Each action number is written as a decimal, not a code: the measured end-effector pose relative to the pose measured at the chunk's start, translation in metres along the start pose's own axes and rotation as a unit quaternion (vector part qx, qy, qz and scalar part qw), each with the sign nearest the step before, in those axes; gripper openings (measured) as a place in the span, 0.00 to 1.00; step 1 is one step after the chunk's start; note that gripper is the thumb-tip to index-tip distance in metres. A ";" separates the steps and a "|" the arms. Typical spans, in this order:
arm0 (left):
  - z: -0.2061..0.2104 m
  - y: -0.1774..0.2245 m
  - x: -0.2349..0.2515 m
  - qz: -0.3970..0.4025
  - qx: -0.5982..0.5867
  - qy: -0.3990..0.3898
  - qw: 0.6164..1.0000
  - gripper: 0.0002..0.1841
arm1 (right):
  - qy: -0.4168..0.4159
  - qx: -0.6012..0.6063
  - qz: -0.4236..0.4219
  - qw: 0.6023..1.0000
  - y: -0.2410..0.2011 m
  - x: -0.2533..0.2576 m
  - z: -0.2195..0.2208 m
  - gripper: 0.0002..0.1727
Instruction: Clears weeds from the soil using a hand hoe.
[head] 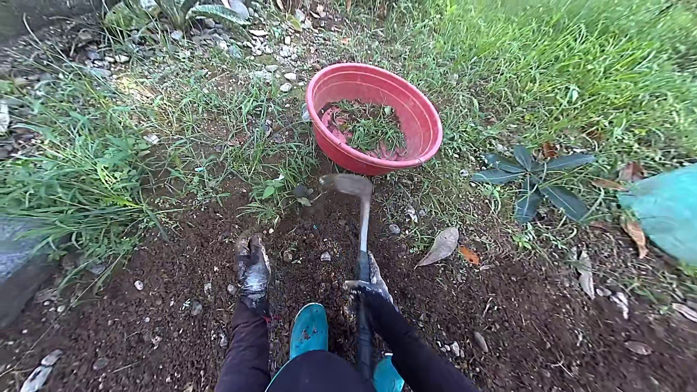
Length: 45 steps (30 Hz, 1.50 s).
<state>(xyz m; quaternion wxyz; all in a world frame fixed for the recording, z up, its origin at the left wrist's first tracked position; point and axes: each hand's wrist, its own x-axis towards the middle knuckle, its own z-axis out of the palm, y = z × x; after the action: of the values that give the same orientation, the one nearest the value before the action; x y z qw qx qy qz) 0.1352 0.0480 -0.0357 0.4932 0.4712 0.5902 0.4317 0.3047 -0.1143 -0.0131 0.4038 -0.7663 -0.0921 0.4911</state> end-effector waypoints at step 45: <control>0.215 0.008 0.139 0.399 0.443 -0.352 0.722 0.29 | -0.045 -0.093 0.056 0.993 -0.005 0.073 -0.053 0.56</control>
<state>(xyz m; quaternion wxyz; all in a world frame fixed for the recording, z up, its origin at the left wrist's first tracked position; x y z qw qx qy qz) 0.3391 0.1957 -0.0821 0.1826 0.9459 0.2557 0.0814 0.3868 -0.0995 -0.0491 0.2982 -0.7818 -0.1127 0.5359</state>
